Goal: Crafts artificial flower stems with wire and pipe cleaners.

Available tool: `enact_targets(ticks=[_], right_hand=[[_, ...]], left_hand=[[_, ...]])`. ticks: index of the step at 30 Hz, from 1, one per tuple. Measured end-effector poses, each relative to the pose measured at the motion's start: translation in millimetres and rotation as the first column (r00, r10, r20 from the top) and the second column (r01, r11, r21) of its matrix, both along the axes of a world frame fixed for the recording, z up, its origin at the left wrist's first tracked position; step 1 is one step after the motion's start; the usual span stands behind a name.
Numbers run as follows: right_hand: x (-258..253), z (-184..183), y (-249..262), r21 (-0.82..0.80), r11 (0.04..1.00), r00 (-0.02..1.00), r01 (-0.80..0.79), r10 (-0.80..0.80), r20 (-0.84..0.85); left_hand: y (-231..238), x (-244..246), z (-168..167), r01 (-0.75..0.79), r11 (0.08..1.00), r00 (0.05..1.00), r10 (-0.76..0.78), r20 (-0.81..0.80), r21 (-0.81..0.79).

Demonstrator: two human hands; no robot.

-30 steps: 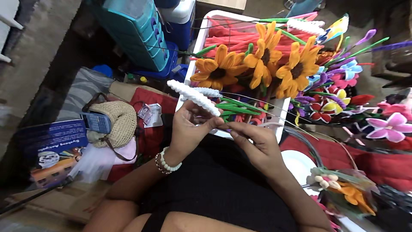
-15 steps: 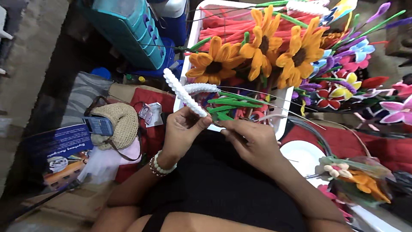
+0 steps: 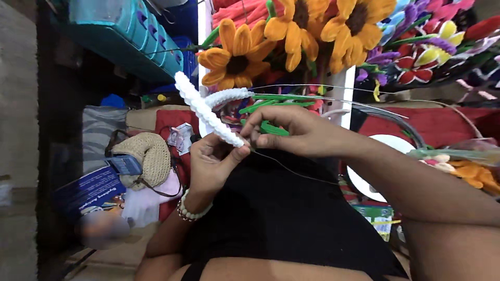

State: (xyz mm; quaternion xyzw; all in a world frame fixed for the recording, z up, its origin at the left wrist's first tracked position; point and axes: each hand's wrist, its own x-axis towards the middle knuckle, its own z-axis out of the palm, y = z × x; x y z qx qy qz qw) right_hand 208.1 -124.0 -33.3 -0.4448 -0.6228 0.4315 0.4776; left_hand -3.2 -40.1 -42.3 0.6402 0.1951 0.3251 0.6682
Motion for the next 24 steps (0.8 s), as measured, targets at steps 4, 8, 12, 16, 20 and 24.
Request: enact_targets(ticks=[4,8,12,16,20,24], right_hand=[[-1.7,-4.5,3.2,0.048,0.998,0.997,-0.048,0.051,-0.050],[-3.1,-11.4,3.6,0.036,0.993,0.987,-0.109,0.113,-0.114],[-7.1,-19.8,5.8,0.007,0.987,0.957,-0.158,0.155,-0.245],[-5.4,-17.4,1.6,-0.018,0.996,0.969,-0.087,0.080,-0.234],[-2.6,-8.9,-0.2,0.096,0.994,0.999,0.050,-0.051,0.013],[-0.7,1.8,1.0,0.305,0.946,0.944,0.111,-0.196,0.266]], left_hand=[[-0.6,-3.5,3.1,0.052,0.999,0.999,-0.052,-0.011,-0.008],[-0.3,-4.0,4.0,0.070,0.997,0.997,-0.069,-0.032,0.039],[0.1,-4.8,4.6,0.077,0.996,0.997,-0.076,-0.028,0.042],[-1.2,-4.9,4.6,0.058,0.998,0.998,-0.057,-0.041,0.035],[-2.6,-3.9,2.5,0.010,0.998,0.999,-0.007,-0.050,0.060],[-2.4,-2.1,-1.3,-0.032,0.998,0.997,0.035,-0.065,0.045]])
